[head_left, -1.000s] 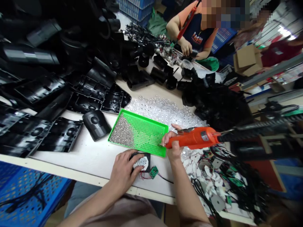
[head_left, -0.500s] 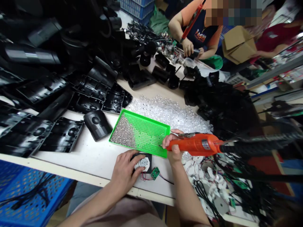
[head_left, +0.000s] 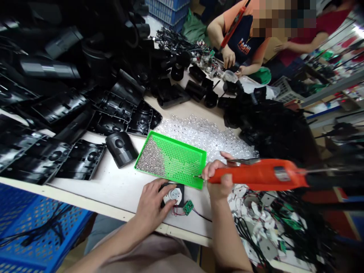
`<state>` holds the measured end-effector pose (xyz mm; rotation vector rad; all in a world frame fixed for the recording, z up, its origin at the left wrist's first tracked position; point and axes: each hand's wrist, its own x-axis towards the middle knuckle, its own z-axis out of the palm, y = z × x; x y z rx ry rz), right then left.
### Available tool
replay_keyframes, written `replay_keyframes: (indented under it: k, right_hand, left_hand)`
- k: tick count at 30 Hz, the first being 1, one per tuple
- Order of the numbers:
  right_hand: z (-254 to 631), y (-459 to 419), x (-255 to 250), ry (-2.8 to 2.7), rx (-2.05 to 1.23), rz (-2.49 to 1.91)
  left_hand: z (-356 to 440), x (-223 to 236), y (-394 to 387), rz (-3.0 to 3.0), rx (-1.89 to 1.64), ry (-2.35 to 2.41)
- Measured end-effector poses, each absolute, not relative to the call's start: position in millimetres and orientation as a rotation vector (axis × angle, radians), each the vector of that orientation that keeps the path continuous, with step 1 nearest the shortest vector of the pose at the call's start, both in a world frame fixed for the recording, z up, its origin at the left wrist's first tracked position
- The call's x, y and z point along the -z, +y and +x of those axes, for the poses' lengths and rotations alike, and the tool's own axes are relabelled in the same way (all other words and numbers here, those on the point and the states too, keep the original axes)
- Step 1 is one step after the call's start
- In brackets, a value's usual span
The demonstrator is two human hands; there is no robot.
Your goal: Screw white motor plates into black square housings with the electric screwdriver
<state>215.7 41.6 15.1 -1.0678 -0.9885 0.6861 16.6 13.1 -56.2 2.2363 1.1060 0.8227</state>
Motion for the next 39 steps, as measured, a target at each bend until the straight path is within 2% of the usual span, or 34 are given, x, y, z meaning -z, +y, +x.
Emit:
replay_keyframes:
  k: [8, 16, 33, 39]
  right_hand:
    - [179, 12, -62, -0.974, -0.892, -0.882]
    - [152, -1, -66, -0.893, -1.03, -0.767]
    - [147, -13, -68, -0.884, -1.074, -0.721]
    - [149, -18, -66, -0.94, -1.063, -0.772]
  left_hand:
    - [8, 36, 9, 2.224, -1.027, 1.059]
    - [10, 18, 7, 2.085, -1.1, 0.941]
    - [10, 38, -8, 1.875, -1.122, 0.866]
    - [9, 32, -6, 1.974, -1.094, 0.854]
